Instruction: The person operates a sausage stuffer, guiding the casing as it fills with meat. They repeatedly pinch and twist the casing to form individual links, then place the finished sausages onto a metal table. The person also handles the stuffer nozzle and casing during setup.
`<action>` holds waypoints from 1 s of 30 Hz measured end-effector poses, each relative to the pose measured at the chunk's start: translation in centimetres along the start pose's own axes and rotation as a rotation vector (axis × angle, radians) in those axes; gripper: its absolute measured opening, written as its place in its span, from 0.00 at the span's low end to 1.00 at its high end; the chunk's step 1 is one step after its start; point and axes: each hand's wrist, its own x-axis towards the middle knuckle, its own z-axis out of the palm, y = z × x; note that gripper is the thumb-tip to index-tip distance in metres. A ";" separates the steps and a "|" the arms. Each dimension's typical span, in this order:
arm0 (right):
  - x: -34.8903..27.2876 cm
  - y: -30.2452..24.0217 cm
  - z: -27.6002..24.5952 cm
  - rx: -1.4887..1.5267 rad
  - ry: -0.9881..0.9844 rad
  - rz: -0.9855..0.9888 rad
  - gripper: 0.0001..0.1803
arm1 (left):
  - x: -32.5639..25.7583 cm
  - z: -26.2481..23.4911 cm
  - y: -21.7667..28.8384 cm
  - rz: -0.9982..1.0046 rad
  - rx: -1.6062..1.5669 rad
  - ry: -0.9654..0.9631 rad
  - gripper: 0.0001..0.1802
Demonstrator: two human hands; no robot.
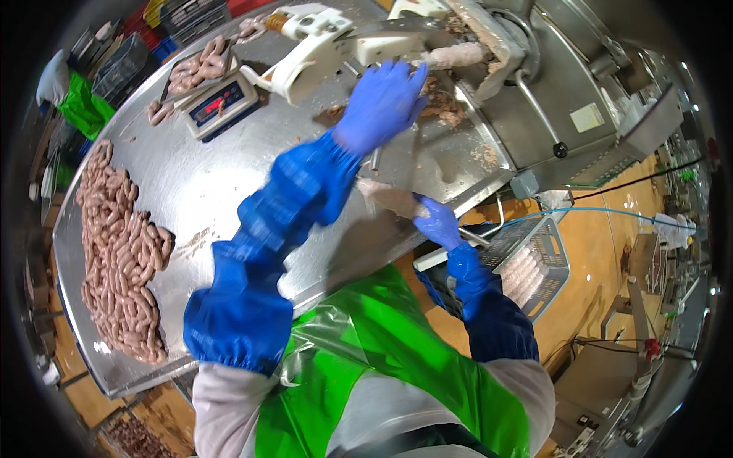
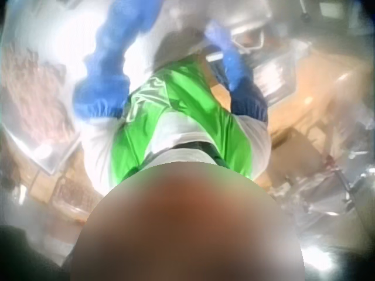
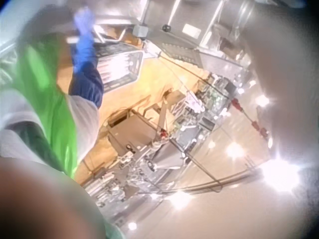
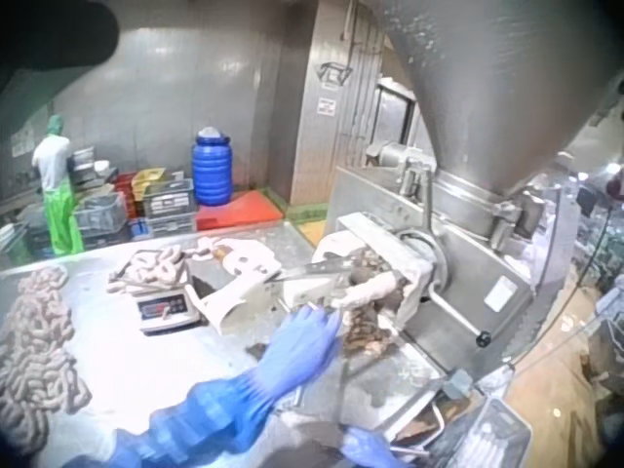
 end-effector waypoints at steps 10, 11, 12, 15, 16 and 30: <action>2.5 -0.4 -3.6 0.106 0.442 -0.397 0.29 | 0.9 2.0 -5.4 -0.179 0.160 -0.209 0.10; 3.0 -2.9 -3.6 0.218 0.400 -0.481 0.30 | -0.5 1.0 -6.0 -0.175 0.132 -0.209 0.10; 3.5 -5.5 -3.6 0.236 0.389 -0.508 0.29 | -1.5 0.3 -6.2 -0.175 0.117 -0.196 0.11; 5.0 -11.8 -3.2 0.172 0.425 -0.659 0.22 | -4.6 -0.7 -5.7 -0.199 0.136 -0.158 0.12; 5.6 -12.8 -3.1 0.121 0.402 -0.707 0.19 | -5.3 -0.7 -5.7 -0.279 0.144 -0.149 0.13; 13.5 8.4 -14.5 0.002 0.713 -0.326 0.19 | -22.3 5.0 -0.6 -0.432 -0.067 -0.812 0.08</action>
